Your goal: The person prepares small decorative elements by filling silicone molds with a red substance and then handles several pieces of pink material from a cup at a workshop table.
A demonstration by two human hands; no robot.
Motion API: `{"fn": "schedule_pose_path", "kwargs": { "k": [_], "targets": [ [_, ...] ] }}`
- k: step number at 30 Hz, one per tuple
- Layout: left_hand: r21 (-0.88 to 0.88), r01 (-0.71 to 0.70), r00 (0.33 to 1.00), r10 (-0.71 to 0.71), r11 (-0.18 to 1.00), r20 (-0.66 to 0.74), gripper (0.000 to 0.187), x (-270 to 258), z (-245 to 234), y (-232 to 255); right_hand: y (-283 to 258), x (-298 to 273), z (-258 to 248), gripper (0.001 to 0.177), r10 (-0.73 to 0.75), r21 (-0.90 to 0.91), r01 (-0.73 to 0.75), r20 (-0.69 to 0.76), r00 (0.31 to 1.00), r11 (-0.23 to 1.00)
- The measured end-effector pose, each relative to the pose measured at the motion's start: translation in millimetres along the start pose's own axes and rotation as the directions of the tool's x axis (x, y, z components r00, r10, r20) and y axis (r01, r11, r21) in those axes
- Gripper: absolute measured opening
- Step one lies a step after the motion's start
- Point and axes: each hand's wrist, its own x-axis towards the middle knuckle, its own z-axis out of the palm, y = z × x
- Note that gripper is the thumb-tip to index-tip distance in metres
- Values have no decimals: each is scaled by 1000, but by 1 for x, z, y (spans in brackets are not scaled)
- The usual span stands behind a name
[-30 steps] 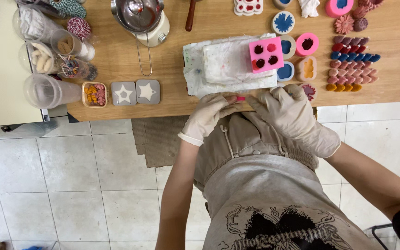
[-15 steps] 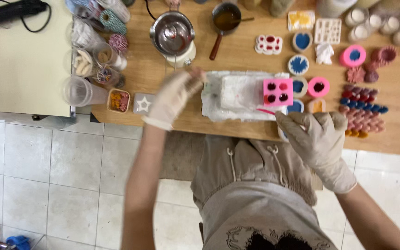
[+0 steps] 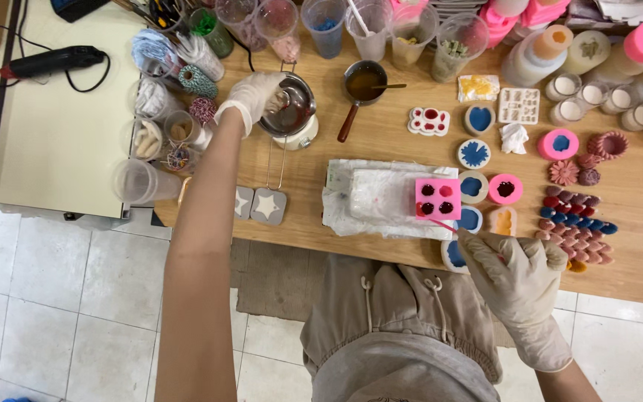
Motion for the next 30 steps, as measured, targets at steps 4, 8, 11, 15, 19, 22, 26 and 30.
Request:
{"fn": "schedule_pose_path", "kwargs": {
  "k": [4,8,11,15,19,22,26,30],
  "targets": [
    [694,-279,939,340,664,52,40,-12,6,10,5,-1,0,34,10,-11,-10,-7,1000,1000],
    [675,-189,970,242,713,15,35,-20,11,17,5,-2,-4,34,9,-35,-9,-11,1000,999],
    [748,-162,958,283,644,-37,36,-11,14,12,6,-3,-6,36,27,-31,-27,6,1000,999],
    [711,-231,918,391,664,-67,15,-11,16,1,8,-8,-4,34,33,-19,-34,-45,998,999],
    [742,-241,889,450,626,-91,18,-31,20,6,8,-8,-6,32,38,-36,-39,-43,998,999],
    [833,-211,849,519,512,-104,32,-50,17,8,6,-4,-7,32,49,-4,-49,-38,998,999],
    [823,-406,742,669,398,43,26,-56,14,-4,2,-2,-11,32,81,19,-82,8,997,996],
    [872,-337,717,697,354,-6,33,-57,18,-5,-2,0,-12,28,77,81,-75,-17,997,994]
  ]
}}
